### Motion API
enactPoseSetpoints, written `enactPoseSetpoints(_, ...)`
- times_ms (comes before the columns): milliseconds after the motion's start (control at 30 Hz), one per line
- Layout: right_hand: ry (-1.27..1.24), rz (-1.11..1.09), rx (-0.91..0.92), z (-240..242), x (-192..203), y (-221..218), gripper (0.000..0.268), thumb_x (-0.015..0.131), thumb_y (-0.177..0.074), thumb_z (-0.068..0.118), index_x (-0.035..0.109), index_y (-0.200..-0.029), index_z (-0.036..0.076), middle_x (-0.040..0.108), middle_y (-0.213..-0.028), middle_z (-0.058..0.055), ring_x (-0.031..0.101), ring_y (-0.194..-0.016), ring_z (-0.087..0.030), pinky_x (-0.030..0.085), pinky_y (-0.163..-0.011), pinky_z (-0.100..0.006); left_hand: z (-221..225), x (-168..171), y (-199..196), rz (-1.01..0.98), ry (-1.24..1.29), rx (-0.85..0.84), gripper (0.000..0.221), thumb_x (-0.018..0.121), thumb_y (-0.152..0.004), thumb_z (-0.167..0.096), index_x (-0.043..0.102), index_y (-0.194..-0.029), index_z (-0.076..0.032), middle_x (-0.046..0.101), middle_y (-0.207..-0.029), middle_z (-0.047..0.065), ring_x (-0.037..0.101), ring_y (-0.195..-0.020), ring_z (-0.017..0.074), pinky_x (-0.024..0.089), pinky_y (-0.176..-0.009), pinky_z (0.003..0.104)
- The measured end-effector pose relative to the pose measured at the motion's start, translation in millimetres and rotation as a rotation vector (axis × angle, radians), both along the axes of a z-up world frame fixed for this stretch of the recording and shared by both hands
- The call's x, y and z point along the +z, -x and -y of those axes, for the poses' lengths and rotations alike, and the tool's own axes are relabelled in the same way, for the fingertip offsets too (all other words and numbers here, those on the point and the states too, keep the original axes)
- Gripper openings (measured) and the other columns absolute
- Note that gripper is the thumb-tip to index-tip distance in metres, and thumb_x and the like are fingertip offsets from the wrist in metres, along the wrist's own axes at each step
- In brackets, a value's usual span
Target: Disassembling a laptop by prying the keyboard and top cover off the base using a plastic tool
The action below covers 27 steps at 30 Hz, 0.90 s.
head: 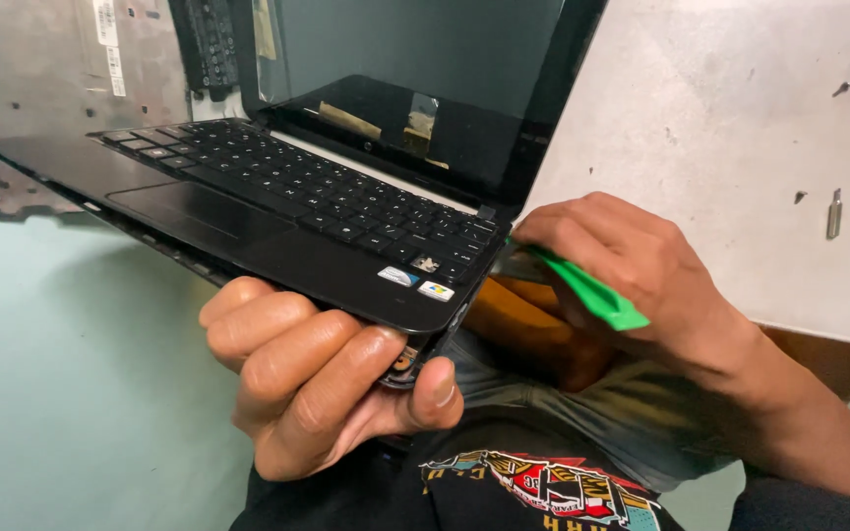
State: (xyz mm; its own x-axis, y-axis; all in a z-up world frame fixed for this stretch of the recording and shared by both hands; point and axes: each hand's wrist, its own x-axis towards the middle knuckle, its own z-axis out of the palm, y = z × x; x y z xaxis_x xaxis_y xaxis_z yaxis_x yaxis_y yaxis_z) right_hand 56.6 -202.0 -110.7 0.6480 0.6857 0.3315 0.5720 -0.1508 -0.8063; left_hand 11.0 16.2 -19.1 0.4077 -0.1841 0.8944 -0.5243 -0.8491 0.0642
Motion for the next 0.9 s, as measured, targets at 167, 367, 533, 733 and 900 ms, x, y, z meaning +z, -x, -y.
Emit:
enactPoseSetpoints(167, 0.060, 0.448, -0.035, -7.6, 5.7, 4.9, 0.022, 0.046, -0.106, 0.004, 0.065, -0.108, -0.007, 0.067, -0.109, -0.021, 0.065, -0.085, -0.037, 0.057, -0.076, -0.043, -2.3, -1.0, 2.5, 0.017, -0.004, -0.024, 0.028, 0.068, -0.086, -0.043, 0.061, -0.086, -0.016, 0.053, -0.075, -0.005, 0.042, -0.069, 0.0160, 0.031, -0.069, 0.038)
enactPoseSetpoints(367, -0.012, 0.607, -0.193, -24.3, 14.3, 7.6, 0.027, 0.069, -0.097, -0.009, 0.053, -0.078, 0.000, 0.067, -0.095, -0.017, 0.061, -0.077, -0.031, 0.060, -0.068, -0.039, -7.2, -2.8, 12.4, -0.012, 0.004, -0.032, 0.026, 0.068, -0.085, -0.043, 0.060, -0.087, -0.019, 0.052, -0.078, -0.006, 0.042, -0.071, 0.0146, 0.029, -0.067, 0.037)
enactPoseSetpoints(533, 0.004, 0.572, -0.161, -19.6, 13.0, 9.3, 0.014, 0.067, -0.098, -0.010, 0.062, -0.086, -0.005, 0.068, -0.100, -0.020, 0.065, -0.082, -0.034, 0.062, -0.074, -0.040, -6.4, -3.3, 18.4, -0.041, 0.021, -0.015, 0.026, 0.070, -0.084, -0.044, 0.059, -0.084, -0.020, 0.051, -0.079, -0.007, 0.042, -0.071, 0.0137, 0.028, -0.065, 0.037)
enactPoseSetpoints(733, 0.045, 0.389, -0.127, -10.5, 12.7, 15.1, 0.016, 0.052, -0.105, 0.002, 0.066, -0.104, -0.007, 0.070, -0.104, -0.020, 0.067, -0.083, -0.034, 0.058, -0.079, -0.043, -3.2, -4.7, 23.0, -0.033, 0.046, 0.019, 0.025, 0.069, -0.085, -0.045, 0.059, -0.085, -0.022, 0.052, -0.083, -0.008, 0.043, -0.076, 0.0143, 0.030, -0.070, 0.036)
enactPoseSetpoints(900, 0.111, 0.245, -0.176, -9.4, 11.9, 22.4, 0.029, 0.046, -0.108, 0.012, 0.070, -0.113, -0.003, 0.071, -0.104, -0.013, 0.067, -0.084, -0.031, 0.052, -0.077, -0.040, 0.5, -6.1, 21.8, -0.035, 0.063, 0.082, 0.026, 0.067, -0.088, -0.047, 0.059, -0.087, -0.023, 0.050, -0.085, -0.009, 0.042, -0.080, 0.0150, 0.032, -0.075, 0.036)
